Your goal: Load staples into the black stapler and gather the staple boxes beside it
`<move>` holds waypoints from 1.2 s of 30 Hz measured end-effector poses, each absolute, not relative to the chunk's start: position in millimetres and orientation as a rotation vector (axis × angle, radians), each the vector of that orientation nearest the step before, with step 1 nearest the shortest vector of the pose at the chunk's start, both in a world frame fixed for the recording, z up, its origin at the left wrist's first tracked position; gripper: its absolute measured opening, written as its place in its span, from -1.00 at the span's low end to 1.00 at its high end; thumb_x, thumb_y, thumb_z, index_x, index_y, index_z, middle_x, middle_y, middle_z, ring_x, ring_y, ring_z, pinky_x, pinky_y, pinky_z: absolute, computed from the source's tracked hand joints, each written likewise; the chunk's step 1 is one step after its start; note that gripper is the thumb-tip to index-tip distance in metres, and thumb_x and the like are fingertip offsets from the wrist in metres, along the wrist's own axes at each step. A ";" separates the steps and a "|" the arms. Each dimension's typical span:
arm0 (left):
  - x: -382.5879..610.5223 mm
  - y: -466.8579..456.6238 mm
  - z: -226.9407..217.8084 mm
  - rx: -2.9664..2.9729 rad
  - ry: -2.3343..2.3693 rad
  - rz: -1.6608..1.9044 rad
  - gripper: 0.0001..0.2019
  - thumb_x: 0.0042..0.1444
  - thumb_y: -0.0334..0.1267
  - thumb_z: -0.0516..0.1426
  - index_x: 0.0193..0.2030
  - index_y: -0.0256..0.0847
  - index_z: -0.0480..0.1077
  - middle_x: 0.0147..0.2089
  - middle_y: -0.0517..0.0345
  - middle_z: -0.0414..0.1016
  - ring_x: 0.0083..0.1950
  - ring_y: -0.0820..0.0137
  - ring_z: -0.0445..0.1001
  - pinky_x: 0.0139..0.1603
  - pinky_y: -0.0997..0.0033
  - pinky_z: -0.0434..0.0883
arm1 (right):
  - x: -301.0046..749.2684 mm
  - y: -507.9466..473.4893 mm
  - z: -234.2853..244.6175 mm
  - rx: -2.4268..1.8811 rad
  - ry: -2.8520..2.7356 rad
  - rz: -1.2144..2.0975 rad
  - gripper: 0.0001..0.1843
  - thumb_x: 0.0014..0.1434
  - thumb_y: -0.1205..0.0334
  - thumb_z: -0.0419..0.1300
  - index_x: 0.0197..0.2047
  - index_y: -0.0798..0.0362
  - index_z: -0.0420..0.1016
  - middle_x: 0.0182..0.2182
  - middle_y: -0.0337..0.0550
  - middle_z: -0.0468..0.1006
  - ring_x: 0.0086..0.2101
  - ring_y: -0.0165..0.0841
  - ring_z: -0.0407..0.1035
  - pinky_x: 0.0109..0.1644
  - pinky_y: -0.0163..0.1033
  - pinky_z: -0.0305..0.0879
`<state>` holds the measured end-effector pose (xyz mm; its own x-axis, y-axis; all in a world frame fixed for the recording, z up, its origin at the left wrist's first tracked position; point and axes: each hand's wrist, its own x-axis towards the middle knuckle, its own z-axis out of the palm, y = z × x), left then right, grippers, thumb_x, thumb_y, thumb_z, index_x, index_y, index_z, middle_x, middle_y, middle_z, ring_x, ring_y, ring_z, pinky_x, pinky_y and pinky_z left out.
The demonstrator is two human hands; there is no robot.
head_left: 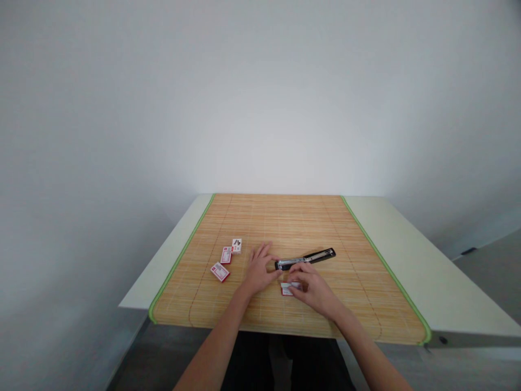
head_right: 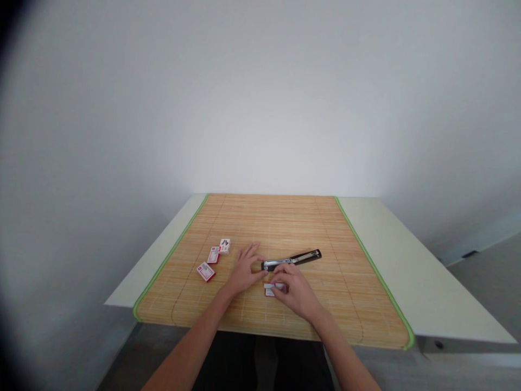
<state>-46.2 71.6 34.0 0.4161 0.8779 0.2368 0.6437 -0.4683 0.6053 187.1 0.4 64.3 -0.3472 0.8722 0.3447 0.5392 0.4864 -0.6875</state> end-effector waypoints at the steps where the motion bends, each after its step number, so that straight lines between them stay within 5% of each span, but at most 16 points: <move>1: -46.9 70.7 34.7 2.258 1.291 0.731 -0.68 0.12 -0.04 0.34 0.02 0.04 0.53 0.60 0.23 -0.03 0.62 0.13 -0.17 0.57 -0.19 -0.33 | 186.3 4.1 66.4 -1.152 -2.025 0.566 -0.81 0.17 0.32 0.36 -0.16 -0.15 0.65 0.00 -0.14 0.56 0.04 -0.15 0.42 0.16 0.02 0.36; 13: -49.9 51.6 37.4 2.292 1.334 0.674 -0.66 0.10 0.04 0.36 0.03 0.14 0.59 0.61 0.35 -0.14 0.63 0.10 -0.27 0.55 -0.19 -0.52 | 192.1 39.7 74.1 -1.186 -2.107 0.327 -0.86 0.17 0.26 0.37 -0.19 -0.14 0.69 0.30 -0.16 0.41 0.38 0.00 0.10 0.42 0.32 0.08; 36: -48.8 50.1 44.3 2.250 1.355 0.657 -0.65 0.08 0.00 0.37 0.04 0.18 0.60 0.59 0.37 -0.04 0.63 0.05 -0.30 0.55 -0.23 -0.50 | 197.0 47.7 65.7 -1.188 -2.187 0.350 -0.94 0.18 0.21 0.34 -0.26 -0.15 0.65 0.17 -0.14 0.53 0.23 -0.08 0.32 0.38 0.28 0.09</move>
